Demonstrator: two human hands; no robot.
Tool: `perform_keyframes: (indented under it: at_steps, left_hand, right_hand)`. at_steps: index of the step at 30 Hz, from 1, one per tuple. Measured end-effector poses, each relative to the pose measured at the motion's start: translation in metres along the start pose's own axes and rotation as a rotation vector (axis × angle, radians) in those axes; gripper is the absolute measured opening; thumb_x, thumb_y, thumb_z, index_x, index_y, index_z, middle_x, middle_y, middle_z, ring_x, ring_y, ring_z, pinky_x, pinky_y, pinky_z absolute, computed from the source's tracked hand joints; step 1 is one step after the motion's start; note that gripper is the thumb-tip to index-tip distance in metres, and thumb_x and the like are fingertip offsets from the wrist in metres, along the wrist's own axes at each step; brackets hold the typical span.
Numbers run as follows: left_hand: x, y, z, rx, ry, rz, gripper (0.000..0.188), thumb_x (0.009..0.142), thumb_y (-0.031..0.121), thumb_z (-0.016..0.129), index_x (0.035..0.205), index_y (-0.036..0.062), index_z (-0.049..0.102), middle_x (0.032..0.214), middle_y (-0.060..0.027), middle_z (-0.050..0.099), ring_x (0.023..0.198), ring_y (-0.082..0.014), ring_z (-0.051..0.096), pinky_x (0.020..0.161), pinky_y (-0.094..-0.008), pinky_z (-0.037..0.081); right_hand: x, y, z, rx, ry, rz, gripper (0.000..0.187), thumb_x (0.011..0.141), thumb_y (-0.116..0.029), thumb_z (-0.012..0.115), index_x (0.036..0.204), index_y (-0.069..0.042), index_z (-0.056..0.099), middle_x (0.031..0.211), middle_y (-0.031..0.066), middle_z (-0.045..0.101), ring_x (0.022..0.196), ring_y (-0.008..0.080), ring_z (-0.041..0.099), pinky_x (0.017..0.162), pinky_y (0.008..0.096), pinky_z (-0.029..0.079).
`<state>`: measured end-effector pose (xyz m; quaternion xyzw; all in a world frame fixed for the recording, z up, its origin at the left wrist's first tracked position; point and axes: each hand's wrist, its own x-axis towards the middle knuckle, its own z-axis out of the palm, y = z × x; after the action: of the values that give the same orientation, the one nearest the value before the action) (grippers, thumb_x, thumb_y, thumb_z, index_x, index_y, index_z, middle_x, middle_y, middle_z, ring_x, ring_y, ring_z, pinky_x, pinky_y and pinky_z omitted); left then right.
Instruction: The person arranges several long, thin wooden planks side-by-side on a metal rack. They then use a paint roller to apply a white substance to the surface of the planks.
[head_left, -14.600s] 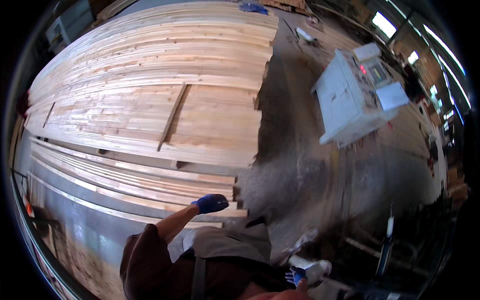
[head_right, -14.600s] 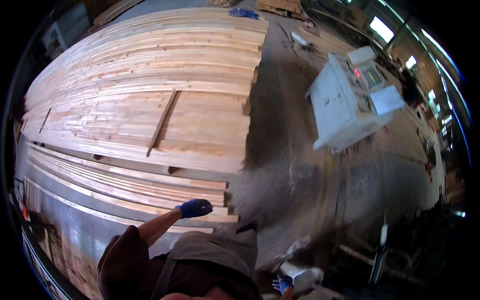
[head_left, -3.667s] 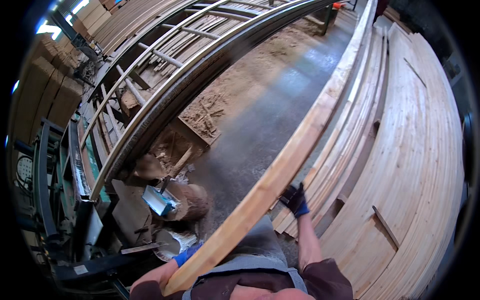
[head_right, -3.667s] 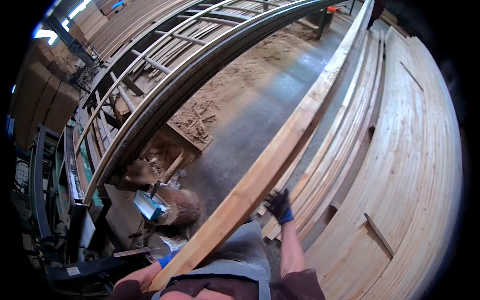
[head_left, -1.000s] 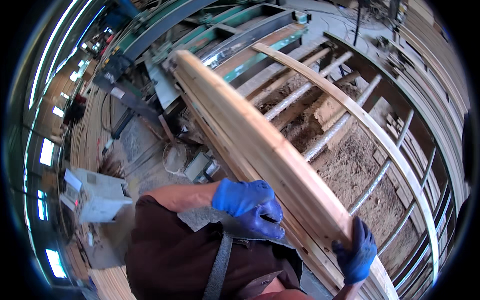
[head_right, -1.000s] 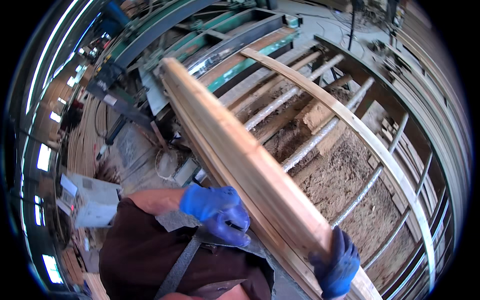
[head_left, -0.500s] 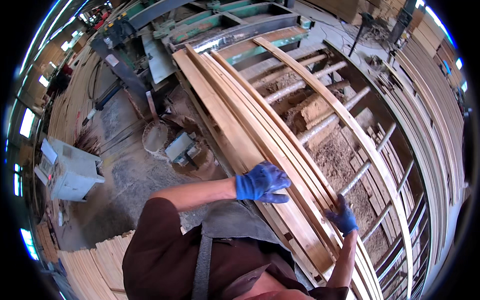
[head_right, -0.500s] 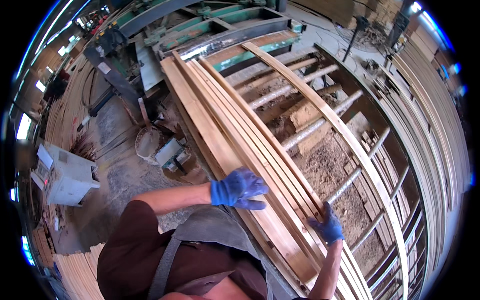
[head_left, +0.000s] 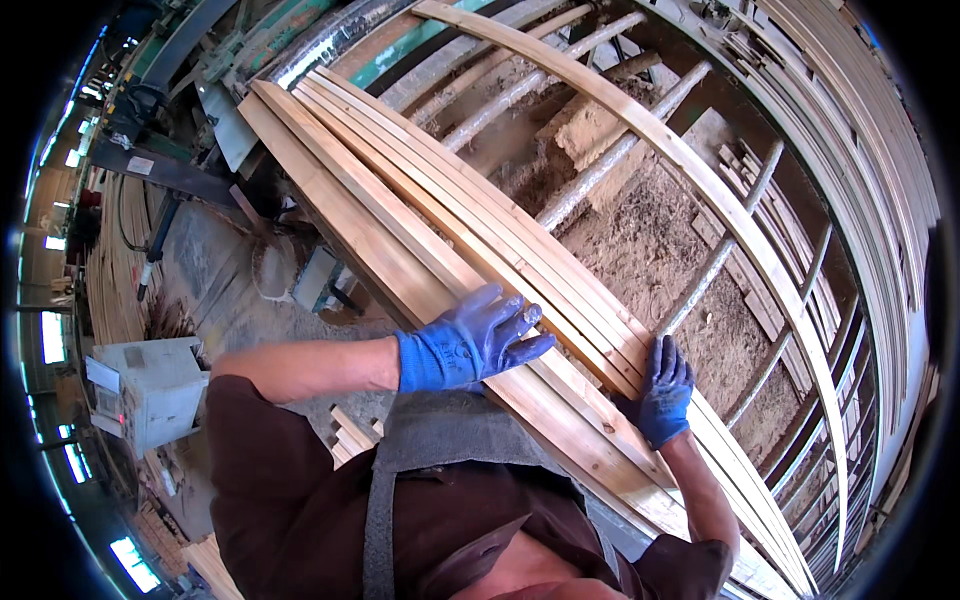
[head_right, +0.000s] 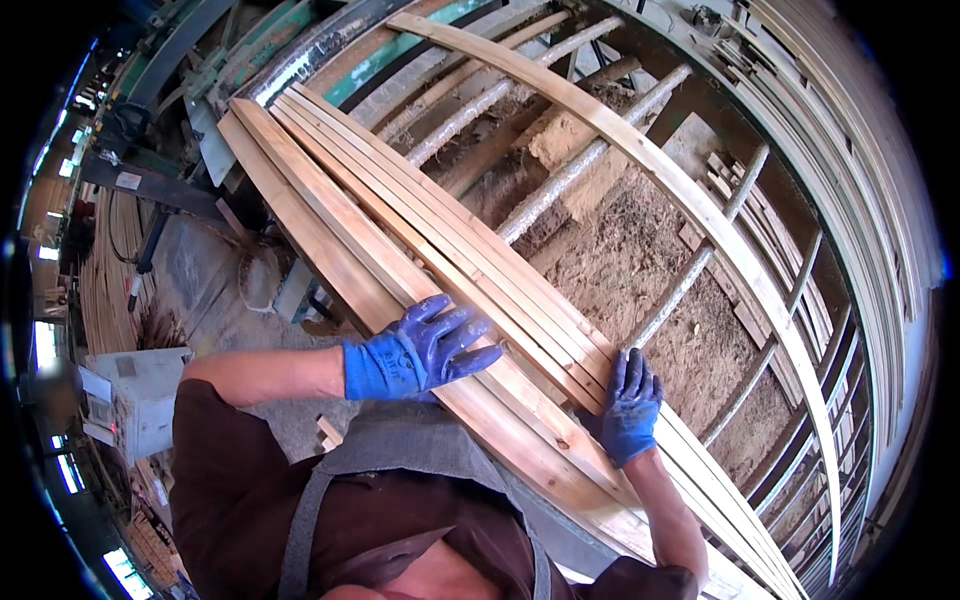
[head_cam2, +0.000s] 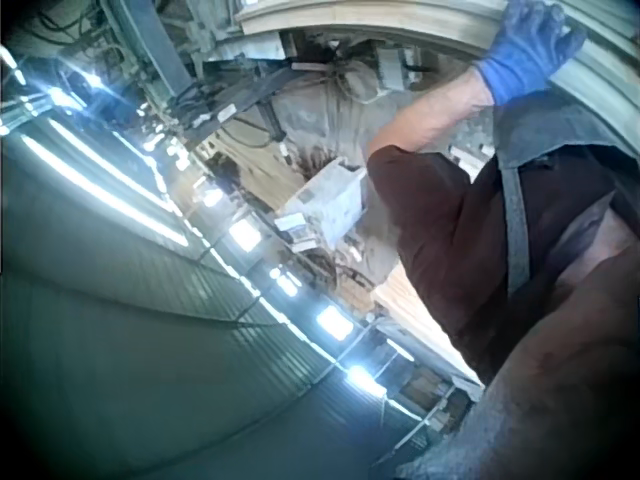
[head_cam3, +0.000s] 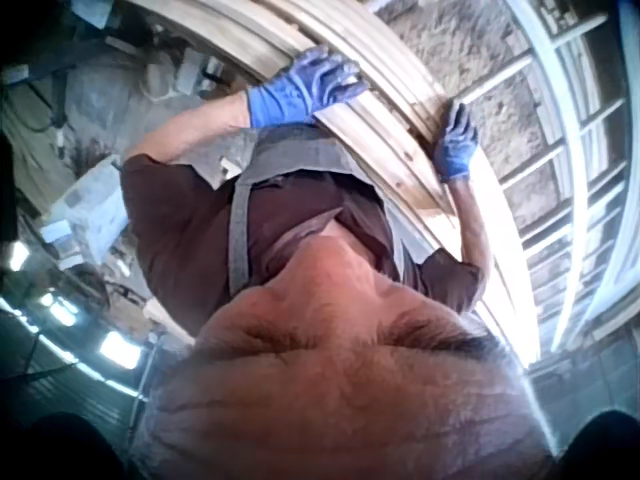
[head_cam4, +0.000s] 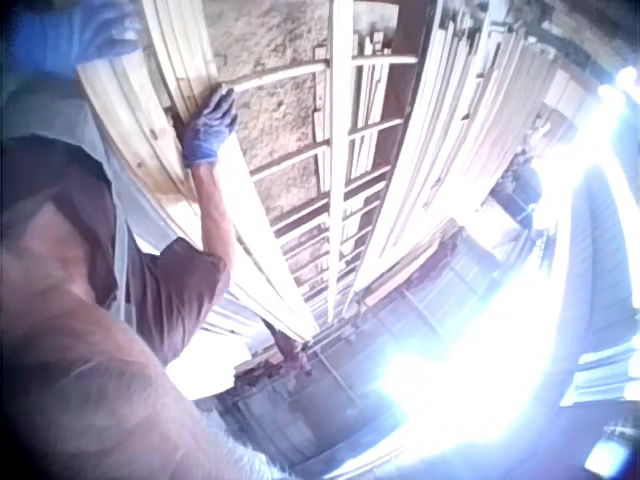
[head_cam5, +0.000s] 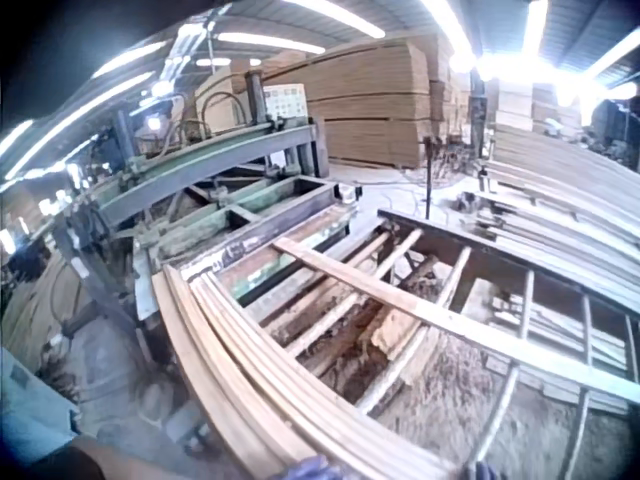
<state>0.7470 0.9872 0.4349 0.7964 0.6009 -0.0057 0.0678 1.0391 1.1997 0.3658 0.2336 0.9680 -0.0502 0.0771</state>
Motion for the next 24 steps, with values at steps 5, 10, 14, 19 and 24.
perform_keyframes:
  at_steps: [5, 10, 14, 19, 24]
  left_hand:
    - [-0.011, -0.002, 0.023, 0.008, 0.189, 0.030, 0.053, 0.084, 0.019, 0.052, 0.137, 0.0125, 0.052, 0.117, -0.0145, 0.056, 0.108, -0.0297, 0.055, 0.096, -0.0498, 0.044]
    - [-0.014, -0.019, 0.006, -0.010, 0.135, 0.074, 0.054, 0.086, 0.023, 0.051, 0.136, 0.0041, 0.050, 0.116, -0.0146, 0.056, 0.106, -0.0309, 0.056, 0.095, -0.0481, 0.045]
    - [0.034, -0.026, 0.008, 0.039, 0.328, 0.310, 0.048, 0.086, 0.017, 0.052, 0.130, 0.0012, 0.054, 0.104, -0.0121, 0.059, 0.097, -0.0256, 0.057, 0.086, -0.0424, 0.045]
    - [0.017, -0.017, 0.012, -0.137, 0.128, 0.174, 0.090, 0.062, 0.027, 0.080, 0.141, 0.0043, 0.044, 0.129, -0.0179, 0.055, 0.116, -0.0377, 0.053, 0.103, -0.0514, 0.038]
    - [0.006, 0.001, -0.010, -0.121, -0.031, 0.110, 0.103, 0.059, 0.039, 0.084, 0.145, 0.0022, 0.040, 0.129, -0.0201, 0.053, 0.116, -0.0406, 0.051, 0.103, -0.0506, 0.037]
  right_hand:
    - [0.017, 0.009, 0.000, 0.082, 0.052, -0.006, 0.105, 0.064, -0.050, 0.082, 0.142, 0.001, 0.034, 0.127, 0.0221, 0.051, 0.108, 0.0370, 0.056, 0.092, 0.0554, 0.044]
    - [0.088, 0.066, -0.007, -0.006, 0.263, 0.088, 0.066, 0.069, -0.042, 0.083, 0.114, -0.008, 0.049, 0.092, 0.0092, 0.060, 0.085, 0.0233, 0.062, 0.067, 0.0383, 0.057]
    - [0.072, 0.161, -0.028, -0.125, 0.460, 0.320, 0.063, 0.067, -0.030, 0.087, 0.115, -0.004, 0.055, 0.092, 0.0102, 0.062, 0.080, 0.0251, 0.062, 0.068, 0.0388, 0.055]
    - [0.050, 0.082, -0.074, -0.019, 0.464, 0.246, 0.077, 0.070, -0.038, 0.081, 0.130, -0.007, 0.044, 0.116, 0.0156, 0.052, 0.100, 0.0314, 0.055, 0.081, 0.0467, 0.049]
    - [-0.078, -0.053, -0.075, 0.218, 0.084, -0.122, 0.092, 0.072, -0.045, 0.075, 0.145, -0.010, 0.032, 0.139, 0.0210, 0.042, 0.121, 0.0377, 0.048, 0.093, 0.0546, 0.043]
